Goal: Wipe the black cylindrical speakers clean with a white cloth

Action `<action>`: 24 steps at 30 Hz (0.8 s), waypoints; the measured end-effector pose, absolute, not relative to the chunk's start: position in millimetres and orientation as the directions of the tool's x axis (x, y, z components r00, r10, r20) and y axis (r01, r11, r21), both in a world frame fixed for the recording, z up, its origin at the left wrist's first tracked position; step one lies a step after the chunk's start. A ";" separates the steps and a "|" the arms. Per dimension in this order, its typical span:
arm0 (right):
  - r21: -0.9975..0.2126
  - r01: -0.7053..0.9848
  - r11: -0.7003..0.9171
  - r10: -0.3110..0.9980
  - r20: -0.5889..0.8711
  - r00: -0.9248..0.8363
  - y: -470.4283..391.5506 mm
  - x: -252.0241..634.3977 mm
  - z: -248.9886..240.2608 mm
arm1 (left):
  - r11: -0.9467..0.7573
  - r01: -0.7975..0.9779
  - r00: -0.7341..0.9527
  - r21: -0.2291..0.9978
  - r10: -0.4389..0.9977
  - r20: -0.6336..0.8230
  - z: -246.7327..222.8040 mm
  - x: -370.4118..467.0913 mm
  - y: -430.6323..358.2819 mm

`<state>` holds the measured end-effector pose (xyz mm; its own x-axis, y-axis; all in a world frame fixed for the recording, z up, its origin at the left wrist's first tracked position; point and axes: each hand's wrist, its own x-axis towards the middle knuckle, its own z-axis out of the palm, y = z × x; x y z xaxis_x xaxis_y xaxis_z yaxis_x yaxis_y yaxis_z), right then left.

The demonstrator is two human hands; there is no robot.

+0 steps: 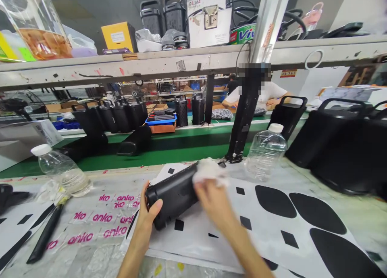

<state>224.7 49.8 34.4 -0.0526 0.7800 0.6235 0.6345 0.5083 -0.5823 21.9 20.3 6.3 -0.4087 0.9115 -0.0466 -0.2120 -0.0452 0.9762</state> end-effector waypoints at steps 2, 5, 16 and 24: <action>-0.489 0.625 0.609 0.734 0.645 -0.211 38.3 182.9 25.6 | -0.059 -0.167 -0.432 0.984 0.902 -0.019 -2.1 18.3 24.1; -0.359 0.586 0.726 0.653 0.625 -0.427 32.3 163.8 16.5 | -0.112 -0.048 -0.483 0.993 0.872 0.075 -11.4 12.8 30.2; -0.217 0.752 0.622 0.666 0.652 -0.363 29.7 172.1 -4.2 | -0.001 -0.117 -0.443 0.993 0.895 -0.051 -11.6 8.7 35.2; -0.443 0.798 0.408 0.732 0.681 0.004 63.8 259.9 15.4 | -0.043 -0.177 -0.362 0.983 0.932 -0.024 2.1 9.8 24.7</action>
